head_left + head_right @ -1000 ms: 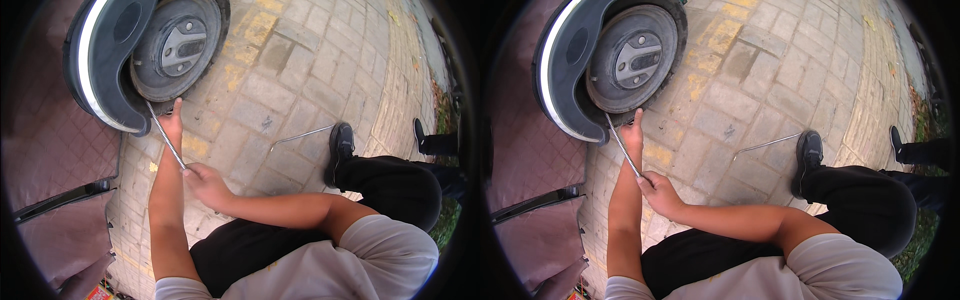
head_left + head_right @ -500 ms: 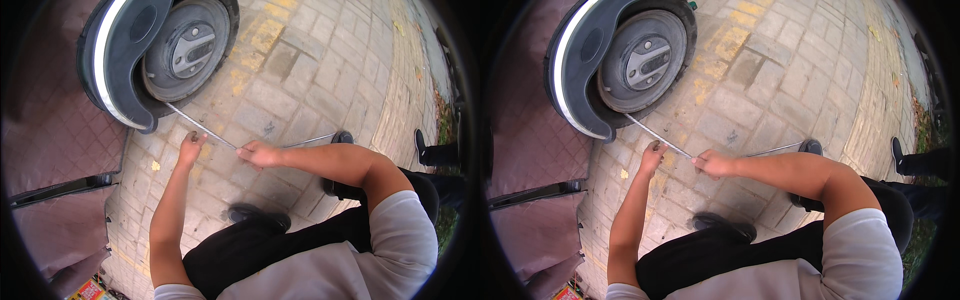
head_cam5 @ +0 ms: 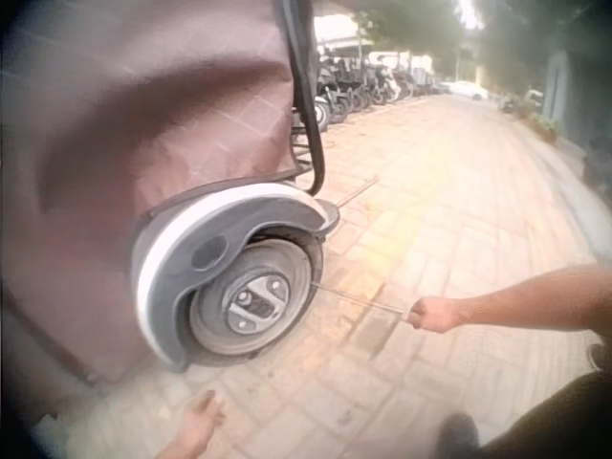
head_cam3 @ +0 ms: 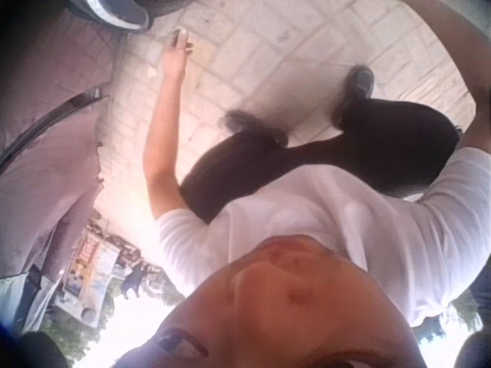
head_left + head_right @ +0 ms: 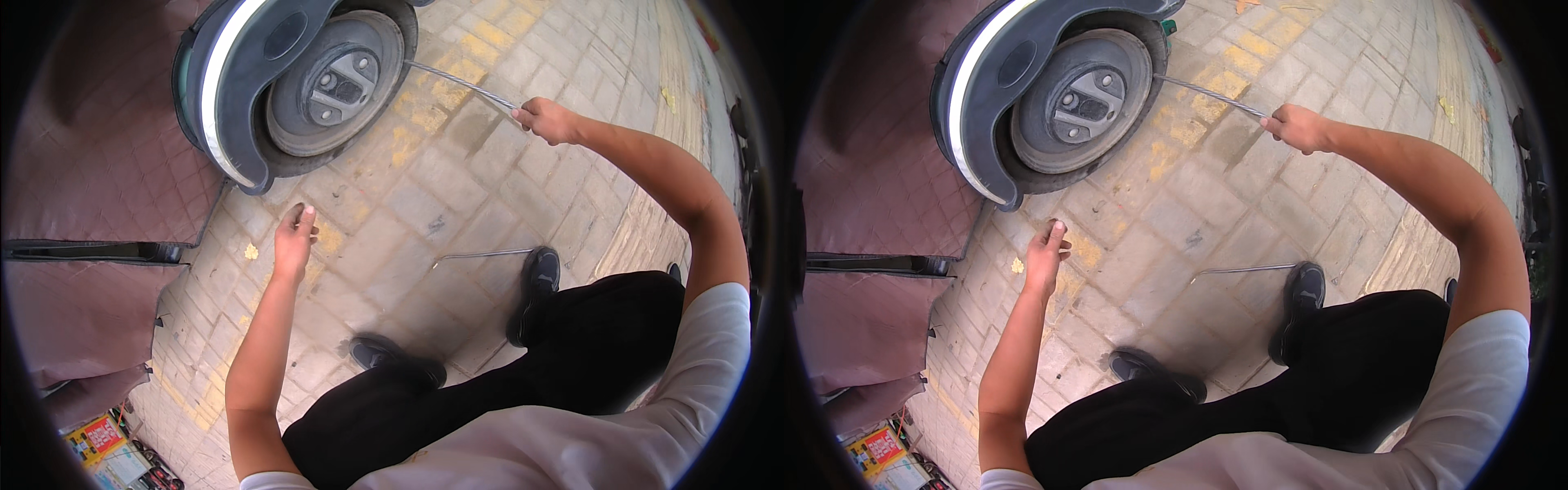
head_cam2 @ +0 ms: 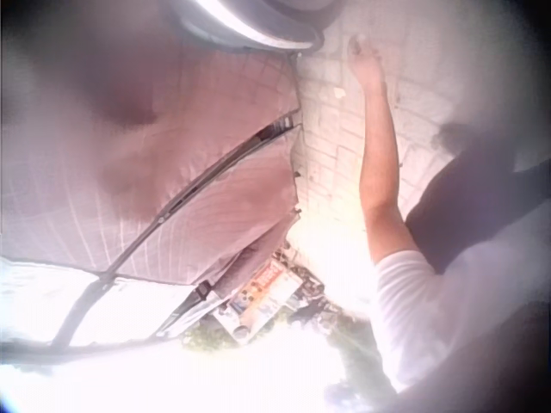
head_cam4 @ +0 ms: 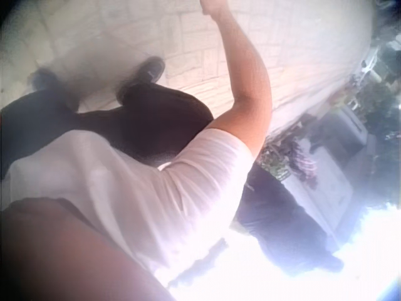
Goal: The person uses a lug wrench to loosen and remove the bolts from a scooter wheel while the scooter is lifted on a jack. After removing the bolts, the person detaches the wheel and places it aside, then removes the wheel hub cover.
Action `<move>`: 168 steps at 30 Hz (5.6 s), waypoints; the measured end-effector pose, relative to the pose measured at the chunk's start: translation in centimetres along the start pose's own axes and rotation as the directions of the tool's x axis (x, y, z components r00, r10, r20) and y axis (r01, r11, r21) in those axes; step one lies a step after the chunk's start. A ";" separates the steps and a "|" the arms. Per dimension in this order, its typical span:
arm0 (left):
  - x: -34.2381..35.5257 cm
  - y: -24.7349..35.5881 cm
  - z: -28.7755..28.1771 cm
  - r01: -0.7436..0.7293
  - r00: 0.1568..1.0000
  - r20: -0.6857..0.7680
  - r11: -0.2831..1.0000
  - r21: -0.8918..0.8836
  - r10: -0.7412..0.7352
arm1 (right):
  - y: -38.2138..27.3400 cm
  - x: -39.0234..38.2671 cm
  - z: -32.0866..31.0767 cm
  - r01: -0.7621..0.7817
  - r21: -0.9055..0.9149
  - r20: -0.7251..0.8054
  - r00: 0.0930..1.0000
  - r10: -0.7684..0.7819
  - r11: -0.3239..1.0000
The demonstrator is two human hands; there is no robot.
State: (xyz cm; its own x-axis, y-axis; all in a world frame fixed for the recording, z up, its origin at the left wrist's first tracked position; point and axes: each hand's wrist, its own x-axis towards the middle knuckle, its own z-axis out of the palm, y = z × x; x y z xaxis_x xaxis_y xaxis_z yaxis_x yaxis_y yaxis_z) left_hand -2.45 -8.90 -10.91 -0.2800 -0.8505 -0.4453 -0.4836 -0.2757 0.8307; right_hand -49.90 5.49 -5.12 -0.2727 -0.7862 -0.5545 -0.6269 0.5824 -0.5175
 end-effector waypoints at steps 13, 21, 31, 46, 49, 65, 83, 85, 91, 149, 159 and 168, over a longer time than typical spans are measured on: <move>7.5 0.7 -0.6 -0.420 0.833 -0.371 0.905 0.062 0.411 | -7.6 -6.4 2.2 -0.349 0.848 0.359 0.932 0.053 0.398; 9.5 -0.1 0.2 -0.598 0.742 -0.443 0.796 -0.098 0.503 | -12.3 -7.1 8.1 -0.345 0.927 0.319 0.932 0.173 0.147; 7.2 1.1 -1.0 -0.420 0.887 -0.289 0.890 -0.175 0.361 | -20.8 -5.1 19.3 -0.171 0.977 0.179 0.982 0.058 -0.126; 8.4 -1.5 -1.4 -0.447 0.859 -0.252 0.893 0.055 0.445 | -26.7 3.0 21.2 0.037 0.912 0.082 0.959 -0.270 0.408; 8.9 -1.9 -0.6 -0.269 0.960 -0.034 0.948 0.171 0.279 | -26.4 4.1 21.4 0.051 0.859 0.116 0.950 -0.290 0.509; 4.0 3.6 0.6 -0.241 0.907 -0.198 0.844 0.478 0.372 | -22.4 7.9 22.4 0.408 0.294 -0.132 0.913 -0.386 0.864; 4.6 2.0 0.7 -0.383 0.778 -0.275 0.774 0.505 0.565 | -11.5 2.5 21.0 0.554 -0.503 0.569 0.790 -0.228 0.664; 5.3 1.6 -0.1 -0.427 0.766 -0.253 0.761 0.489 0.591 | -4.0 -0.6 23.2 0.380 -0.704 0.552 0.824 0.126 0.601; 5.8 1.6 -1.4 -0.411 0.814 -0.211 0.793 0.449 0.541 | 9.5 -5.5 28.0 0.306 -0.726 0.366 0.930 -0.032 0.616; 5.0 4.0 0.7 -0.006 0.959 -0.257 0.909 0.416 0.124 | -5.6 8.5 -0.6 0.290 0.244 -0.299 0.930 -0.212 0.925; 5.2 3.3 0.4 -0.084 0.943 -0.247 0.876 0.475 0.224 | -11.3 4.0 7.7 -0.095 0.924 0.128 0.990 -0.066 0.371; 5.4 2.7 -0.6 -0.106 0.949 -0.207 0.861 0.498 0.237 | -0.2 10.0 4.4 0.315 0.294 -0.420 0.891 -0.174 0.902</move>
State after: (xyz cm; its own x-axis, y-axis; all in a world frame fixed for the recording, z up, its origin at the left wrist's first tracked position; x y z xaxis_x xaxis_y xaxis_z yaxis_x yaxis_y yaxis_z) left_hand -4.76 -14.55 -10.90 -0.2085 -0.9653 -0.1571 -0.7996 0.0758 0.5958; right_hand -49.35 -1.62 -13.42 -0.4401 -0.8885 -0.1299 -0.4372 0.3384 -0.8333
